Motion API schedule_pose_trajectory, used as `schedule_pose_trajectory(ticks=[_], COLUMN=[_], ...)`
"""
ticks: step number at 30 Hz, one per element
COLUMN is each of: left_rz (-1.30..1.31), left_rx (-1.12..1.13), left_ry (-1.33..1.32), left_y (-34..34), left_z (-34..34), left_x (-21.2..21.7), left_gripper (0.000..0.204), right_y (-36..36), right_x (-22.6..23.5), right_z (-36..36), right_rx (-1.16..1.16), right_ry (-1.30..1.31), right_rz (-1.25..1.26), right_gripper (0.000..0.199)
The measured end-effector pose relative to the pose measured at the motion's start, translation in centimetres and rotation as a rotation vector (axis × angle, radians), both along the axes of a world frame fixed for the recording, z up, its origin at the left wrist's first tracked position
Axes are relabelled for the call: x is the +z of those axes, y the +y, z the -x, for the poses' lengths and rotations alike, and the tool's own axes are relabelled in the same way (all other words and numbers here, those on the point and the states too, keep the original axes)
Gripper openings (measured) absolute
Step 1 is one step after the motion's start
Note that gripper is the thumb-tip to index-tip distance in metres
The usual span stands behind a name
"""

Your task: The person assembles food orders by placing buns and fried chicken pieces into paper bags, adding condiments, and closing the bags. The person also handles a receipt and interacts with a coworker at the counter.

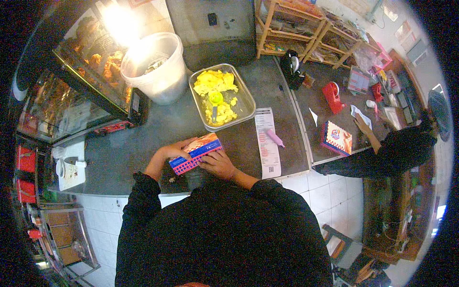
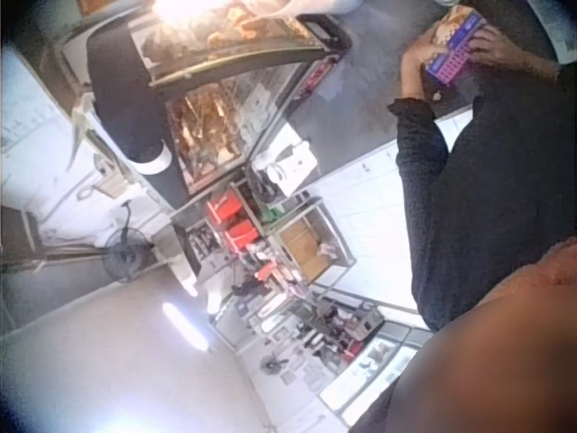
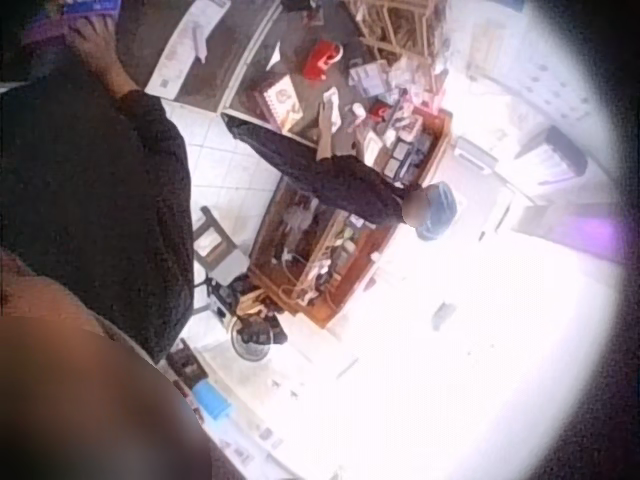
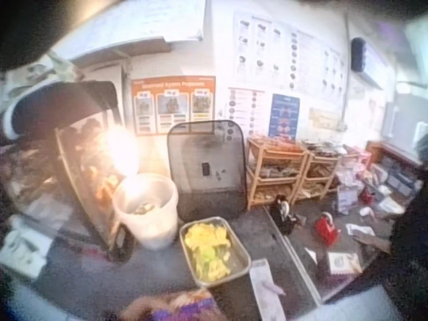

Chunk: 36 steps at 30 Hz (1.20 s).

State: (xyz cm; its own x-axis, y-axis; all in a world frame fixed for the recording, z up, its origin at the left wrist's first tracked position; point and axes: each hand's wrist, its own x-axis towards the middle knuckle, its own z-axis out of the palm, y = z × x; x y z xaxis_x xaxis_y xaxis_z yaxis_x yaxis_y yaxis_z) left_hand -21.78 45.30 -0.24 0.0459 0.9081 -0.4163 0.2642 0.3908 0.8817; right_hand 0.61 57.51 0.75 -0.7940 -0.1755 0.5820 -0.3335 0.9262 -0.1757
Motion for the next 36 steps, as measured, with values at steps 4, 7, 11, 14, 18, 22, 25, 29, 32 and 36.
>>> schedule_pose_trajectory(ticks=[4,7,11,14,18,22,25,29,32,36], left_rz=[0.001,-0.032,-0.042,-0.078,-0.148,-0.264,-0.324,-0.414,-0.474,-0.418], left_rx=[-0.019,0.019,0.054,0.041,0.037,0.144,0.154,0.183,0.171,0.132], left_ry=[0.004,-0.024,0.021,0.141,0.350,0.427,0.509,0.586,0.673,0.756], left_y=[0.4,-0.1,-0.1,-0.3,-1.2,-1.4,-1.4,-1.8,-2.1,-2.4], left_z=[-0.5,-0.6,-0.3,-0.8,-2.0,-3.6,-4.6,-5.3,-5.7,-6.2], left_x=[1.9,2.7,3.7,5.0,5.3,6.6,8.2,8.7,7.9,7.7], left_gripper=[0.091,0.078,0.061,0.056,0.052,0.044,0.046,0.048,0.047,0.049], right_y=[-0.3,-0.9,-1.1,-0.9,-1.1,-0.5,-0.8,-1.4,-1.8,-1.9], right_x=[0.4,0.5,1.0,1.8,3.3,3.0,3.2,4.1,4.3,4.5], right_z=[0.0,0.3,1.0,1.3,1.8,2.1,1.9,2.4,2.7,2.8], right_rx=[-0.029,-0.110,-0.171,-0.139,-0.156,-0.101,-0.099,-0.135,-0.214,-0.228], right_ry=[-0.061,-0.099,-0.063,-0.094,-0.178,-0.147,-0.142,-0.148,-0.121,-0.118], right_rz=[0.038,0.042,0.015,-0.002,-0.131,-0.158,-0.166,-0.250,-0.226,-0.238], right_gripper=[0.025,0.023,0.022,0.021,0.016,0.015,0.014,0.011,0.009,0.010])
